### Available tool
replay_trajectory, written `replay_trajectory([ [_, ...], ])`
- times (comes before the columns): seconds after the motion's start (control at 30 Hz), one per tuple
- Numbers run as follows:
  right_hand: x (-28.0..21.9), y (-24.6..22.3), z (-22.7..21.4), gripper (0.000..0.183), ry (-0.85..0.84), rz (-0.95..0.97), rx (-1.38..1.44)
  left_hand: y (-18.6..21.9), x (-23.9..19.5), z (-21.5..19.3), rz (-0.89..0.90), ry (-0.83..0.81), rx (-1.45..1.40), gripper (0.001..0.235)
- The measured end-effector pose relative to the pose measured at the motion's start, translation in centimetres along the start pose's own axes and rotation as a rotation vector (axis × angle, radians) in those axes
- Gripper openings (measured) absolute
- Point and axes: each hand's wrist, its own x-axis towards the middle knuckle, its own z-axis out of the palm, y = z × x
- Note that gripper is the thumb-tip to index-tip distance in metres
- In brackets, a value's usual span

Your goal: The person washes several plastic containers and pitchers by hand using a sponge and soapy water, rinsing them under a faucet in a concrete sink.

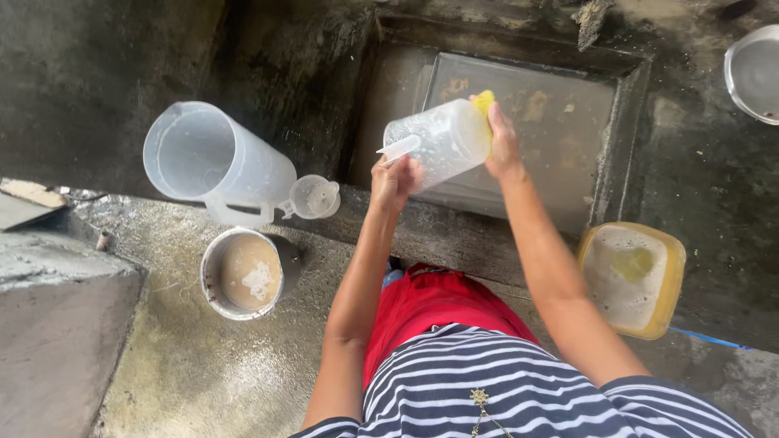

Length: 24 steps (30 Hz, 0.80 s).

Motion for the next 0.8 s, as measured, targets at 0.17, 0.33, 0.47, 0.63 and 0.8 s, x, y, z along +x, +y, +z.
replay_trajectory([
  [0.17,2.7,2.8,-0.4,0.063,0.029,-0.588,-0.503,0.7,3.1,2.1,0.207,-0.002,0.301,0.018],
  [0.33,-0.8,3.0,0.6,0.044,0.150,0.086,-0.277,3.0,4.5,3.8,0.256,0.036,0.435,0.019],
  [0.47,-1.3,-2.5,-0.6,0.040,0.194,0.030,0.174,4.7,5.7,5.2,0.498,0.045,1.036,0.017],
  [0.63,0.8,-6.6,3.9,0.019,0.171,-0.440,-0.944,3.8,6.7,7.1,0.660,-0.031,1.450,0.011],
  [0.8,2.0,-5.0,7.6,0.024,0.213,-0.646,-1.312,2.9,7.5,7.6,0.622,-0.035,1.545,0.014],
])
